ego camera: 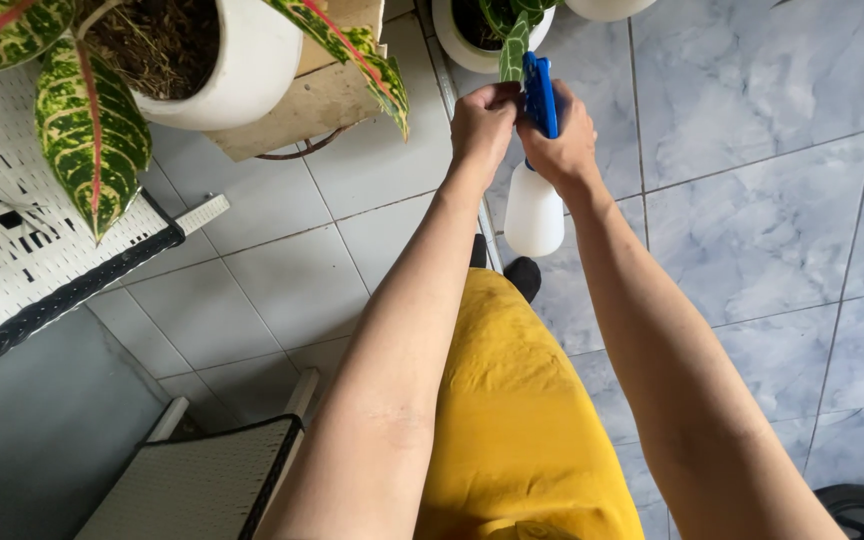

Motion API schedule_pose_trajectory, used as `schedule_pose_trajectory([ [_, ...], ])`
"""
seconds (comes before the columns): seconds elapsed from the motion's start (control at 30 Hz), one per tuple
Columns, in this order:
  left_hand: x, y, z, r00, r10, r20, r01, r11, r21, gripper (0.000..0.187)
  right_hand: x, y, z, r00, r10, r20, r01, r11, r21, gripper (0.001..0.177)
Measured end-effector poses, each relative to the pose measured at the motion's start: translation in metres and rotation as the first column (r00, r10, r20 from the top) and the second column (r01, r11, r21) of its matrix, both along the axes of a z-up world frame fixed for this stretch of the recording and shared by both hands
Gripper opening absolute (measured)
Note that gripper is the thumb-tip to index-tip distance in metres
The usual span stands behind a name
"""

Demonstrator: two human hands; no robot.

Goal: Watering indoor potted plants using a spray bottle.

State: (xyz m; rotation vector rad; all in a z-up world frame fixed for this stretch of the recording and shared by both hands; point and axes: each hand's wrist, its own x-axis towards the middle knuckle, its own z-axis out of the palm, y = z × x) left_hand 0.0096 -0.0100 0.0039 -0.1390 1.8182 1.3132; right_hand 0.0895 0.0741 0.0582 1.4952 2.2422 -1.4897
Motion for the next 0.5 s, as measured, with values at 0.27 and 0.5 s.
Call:
schedule_pose_trajectory([
  [0.27,-0.001,-0.004,0.018,0.999,-0.035,-0.001,0.035,0.996,-0.085,0.03,0.002,-0.005,0.003,0.999,0.011,0.032,-0.011,1.0,0.008,0.028],
  [0.5,-0.004,-0.005,0.025,0.997,-0.073,0.002,0.073,0.987,-0.141,0.029,0.005,-0.01,-0.012,0.999,0.018,0.026,-0.019,1.0,0.025,0.029],
])
